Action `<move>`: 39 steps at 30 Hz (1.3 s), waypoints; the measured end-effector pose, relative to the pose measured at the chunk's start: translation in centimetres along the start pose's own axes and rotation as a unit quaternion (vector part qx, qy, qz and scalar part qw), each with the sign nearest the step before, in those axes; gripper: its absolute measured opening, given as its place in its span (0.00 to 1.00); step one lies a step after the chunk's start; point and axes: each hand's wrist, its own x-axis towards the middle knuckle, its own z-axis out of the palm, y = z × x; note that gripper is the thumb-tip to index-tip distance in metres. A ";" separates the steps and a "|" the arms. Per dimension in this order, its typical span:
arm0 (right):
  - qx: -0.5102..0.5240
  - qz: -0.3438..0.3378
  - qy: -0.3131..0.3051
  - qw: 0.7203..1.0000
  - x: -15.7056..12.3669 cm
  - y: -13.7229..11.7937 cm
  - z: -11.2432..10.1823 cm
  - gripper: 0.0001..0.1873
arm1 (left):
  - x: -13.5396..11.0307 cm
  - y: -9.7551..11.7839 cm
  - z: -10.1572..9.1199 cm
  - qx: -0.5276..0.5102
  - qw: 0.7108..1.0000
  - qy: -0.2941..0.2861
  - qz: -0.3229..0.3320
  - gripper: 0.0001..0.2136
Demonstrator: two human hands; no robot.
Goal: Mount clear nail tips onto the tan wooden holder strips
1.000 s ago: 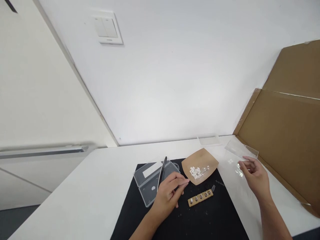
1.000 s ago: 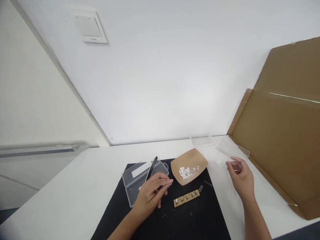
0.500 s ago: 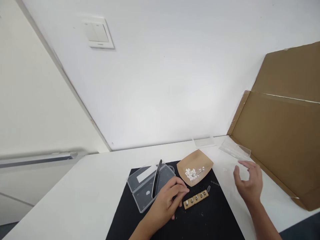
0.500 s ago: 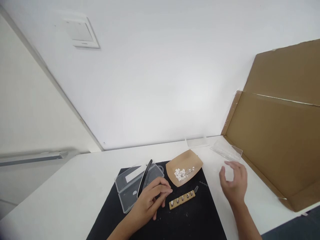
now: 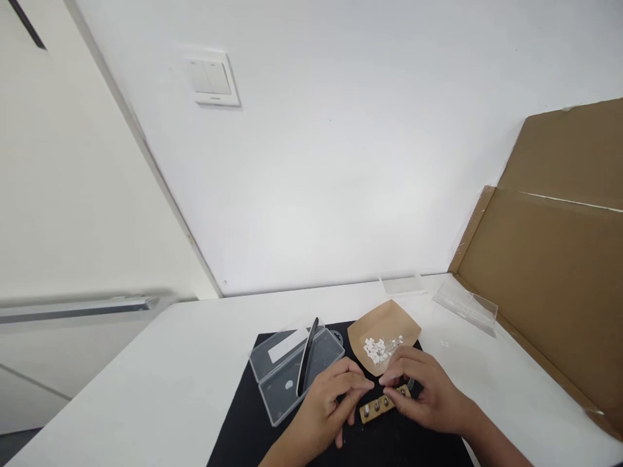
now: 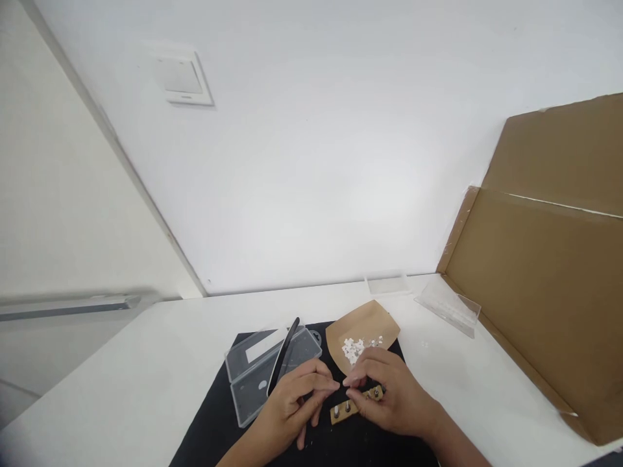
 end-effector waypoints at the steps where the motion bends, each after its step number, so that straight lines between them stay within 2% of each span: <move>1: 0.009 0.006 0.008 1.000 -0.1 0.2 0.5 0.06 | 0.0 -0.1 0.0 -0.007 1.000 0.002 -0.005 0.14; 8: 0.048 0.010 0.060 0.997 -1.1 1.8 3.2 0.04 | -0.1 -0.3 0.1 0.005 0.999 0.000 -0.042 0.16; 12: 0.079 0.038 0.050 0.995 -1.3 2.2 4.1 0.05 | 0.0 -0.1 0.1 0.022 0.999 -0.003 -0.046 0.18; 15: 0.096 0.059 0.041 0.993 -1.5 2.4 4.7 0.06 | -0.1 -0.1 0.2 0.008 0.996 0.004 -0.089 0.19; 18: 0.105 0.057 0.052 0.991 -1.6 2.3 4.8 0.06 | -0.1 -0.1 0.2 -0.006 0.993 0.007 -0.119 0.21; 25: 0.106 0.092 0.060 0.988 -1.5 1.8 4.7 0.07 | 0.1 0.2 0.2 -0.025 0.996 0.011 -0.081 0.20; 32: 0.099 0.129 0.025 0.986 -1.6 1.6 4.7 0.07 | 0.2 0.6 0.5 -0.029 0.996 0.022 -0.078 0.20; 39: 0.031 0.089 -0.008 0.996 -1.9 1.6 4.6 0.07 | 0.3 0.2 0.6 0.034 0.993 0.048 -0.098 0.19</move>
